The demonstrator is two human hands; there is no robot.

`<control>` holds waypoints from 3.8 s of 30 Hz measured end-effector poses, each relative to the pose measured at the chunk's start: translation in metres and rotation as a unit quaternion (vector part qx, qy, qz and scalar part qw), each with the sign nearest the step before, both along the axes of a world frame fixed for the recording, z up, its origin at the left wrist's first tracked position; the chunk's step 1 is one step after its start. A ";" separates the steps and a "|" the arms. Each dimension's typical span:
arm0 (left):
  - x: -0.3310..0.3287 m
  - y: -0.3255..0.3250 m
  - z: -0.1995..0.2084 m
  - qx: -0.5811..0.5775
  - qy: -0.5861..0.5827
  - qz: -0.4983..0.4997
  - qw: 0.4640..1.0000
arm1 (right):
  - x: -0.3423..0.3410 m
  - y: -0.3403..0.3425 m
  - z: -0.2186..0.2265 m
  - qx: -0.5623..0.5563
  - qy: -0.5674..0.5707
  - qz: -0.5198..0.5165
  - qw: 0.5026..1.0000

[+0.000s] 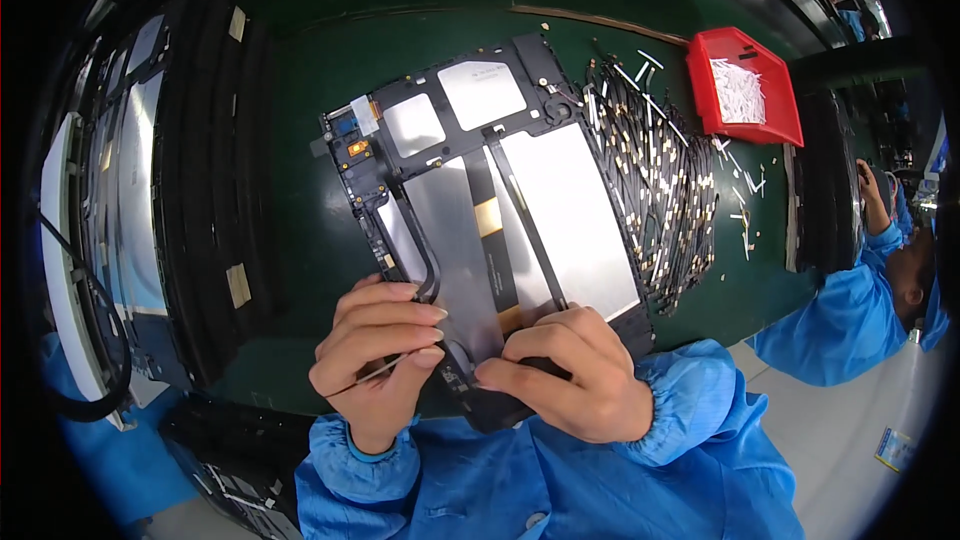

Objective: The person attaches ribbon cables and adhesive strips to electronic device chassis by hand, places completed devices onto an upper conveyor belt, and retrieves new chassis from a stack.

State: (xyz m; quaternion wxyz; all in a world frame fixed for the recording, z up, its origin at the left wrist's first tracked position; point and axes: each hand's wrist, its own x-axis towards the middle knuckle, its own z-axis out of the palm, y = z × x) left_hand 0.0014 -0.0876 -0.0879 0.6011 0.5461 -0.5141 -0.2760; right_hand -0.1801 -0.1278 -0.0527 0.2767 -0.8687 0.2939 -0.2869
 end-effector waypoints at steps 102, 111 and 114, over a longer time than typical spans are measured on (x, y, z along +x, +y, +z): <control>-0.027 -0.001 -0.009 0.037 0.093 0.048 0.994 | -0.051 -0.024 0.004 0.327 -0.078 -0.249 0.908; 0.002 -0.052 0.011 -0.125 0.078 0.111 0.983 | -0.056 -0.064 0.075 0.293 -0.111 -0.227 0.922; 0.022 -0.071 -0.003 -0.142 -0.025 0.184 0.972 | -0.079 -0.123 0.088 0.282 -0.183 -0.248 0.908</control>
